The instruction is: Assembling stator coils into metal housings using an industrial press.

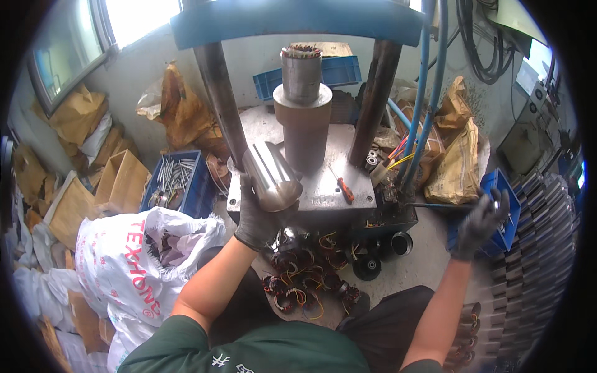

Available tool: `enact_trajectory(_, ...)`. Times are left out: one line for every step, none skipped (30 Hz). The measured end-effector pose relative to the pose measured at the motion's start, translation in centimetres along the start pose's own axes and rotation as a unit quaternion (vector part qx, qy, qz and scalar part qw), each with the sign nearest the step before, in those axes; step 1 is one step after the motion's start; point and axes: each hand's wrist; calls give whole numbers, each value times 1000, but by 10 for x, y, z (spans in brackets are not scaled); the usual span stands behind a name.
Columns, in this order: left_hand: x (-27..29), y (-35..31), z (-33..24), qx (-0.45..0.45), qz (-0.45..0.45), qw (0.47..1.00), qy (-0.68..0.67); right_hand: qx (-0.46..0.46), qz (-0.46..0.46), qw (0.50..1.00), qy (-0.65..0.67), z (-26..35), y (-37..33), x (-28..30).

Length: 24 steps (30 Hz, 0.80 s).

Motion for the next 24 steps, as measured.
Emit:
enact_trajectory(4,3,2,-3,7,1000,6,-7,-13,1000,-3,-10,11,-21)
enact_trajectory(14,6,4,-88,-12,982,168,-19,-24,1000,-4,-19,20,-43)
enact_trajectory(22,10,7,-168,-29,931,322,-12,-15,1000,3,-16,26,-63)
enact_trajectory(23,15,11,-242,-40,851,464,45,-21,997,-56,-35,39,-73)
enact_trajectory(20,18,16,-242,-30,849,469,100,-27,988,-118,-53,48,-75)
enact_trajectory(17,17,16,-182,-16,901,393,93,-35,989,-113,-47,44,-80)
enact_trajectory(16,15,14,-122,-5,942,313,81,-48,993,-67,-29,34,-91)
enact_trajectory(23,15,15,-102,-10,972,212,70,-63,995,-22,-14,28,-97)
enact_trajectory(17,14,15,-101,-8,969,223,63,-73,995,-21,-8,27,-97)
enact_trajectory(11,12,16,-158,-12,939,306,50,-81,995,1,-5,28,-99)
enact_trajectory(3,12,17,-213,-14,898,385,37,-90,995,23,-5,29,-99)
enact_trajectory(-23,13,18,-304,15,850,430,31,-95,995,5,-7,27,-99)
enact_trajectory(-45,17,10,-304,20,845,440,24,-105,994,6,-8,25,-100)
enact_trajectory(-67,25,4,-422,42,730,536,1,-102,995,24,-9,23,-98)
enact_trajectory(-88,34,-2,-526,62,588,611,-22,-97,994,43,-9,21,-97)
enact_trajectory(-107,42,-9,-613,80,423,663,-11,-99,995,28,-7,20,-98)
enact_trajectory(-124,49,-15,-678,96,243,687,-16,-105,994,29,-9,21,-97)
enact_trajectory(-131,62,-19,-697,79,188,687,-13,-103,994,33,-13,20,-96)
enact_trajectory(-152,69,-20,-697,83,185,688,-10,-102,994,38,-17,20,-95)
enact_trajectory(-174,76,-19,-660,149,347,649,-13,-106,994,38,-20,19,-95)
enact_trajectory(-192,83,-19,-600,210,498,590,-17,-107,993,37,-22,18,-95)
enact_trajectory(-203,90,-24,-600,213,494,592,-20,-109,993,38,-22,18,-96)
enact_trajectory(-210,98,-33,-603,190,461,623,-23,-114,992,39,-19,19,-96)
enact_trajectory(-215,107,-46,-603,166,427,653,-9,-116,993,38,-16,18,-98)
Point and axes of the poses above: each hand's wrist, its own y-axis towards the middle knuckle, its own x-axis out of the back of the hand, z = x × y, and after that the axes turned 10 degrees about -z, right-handed
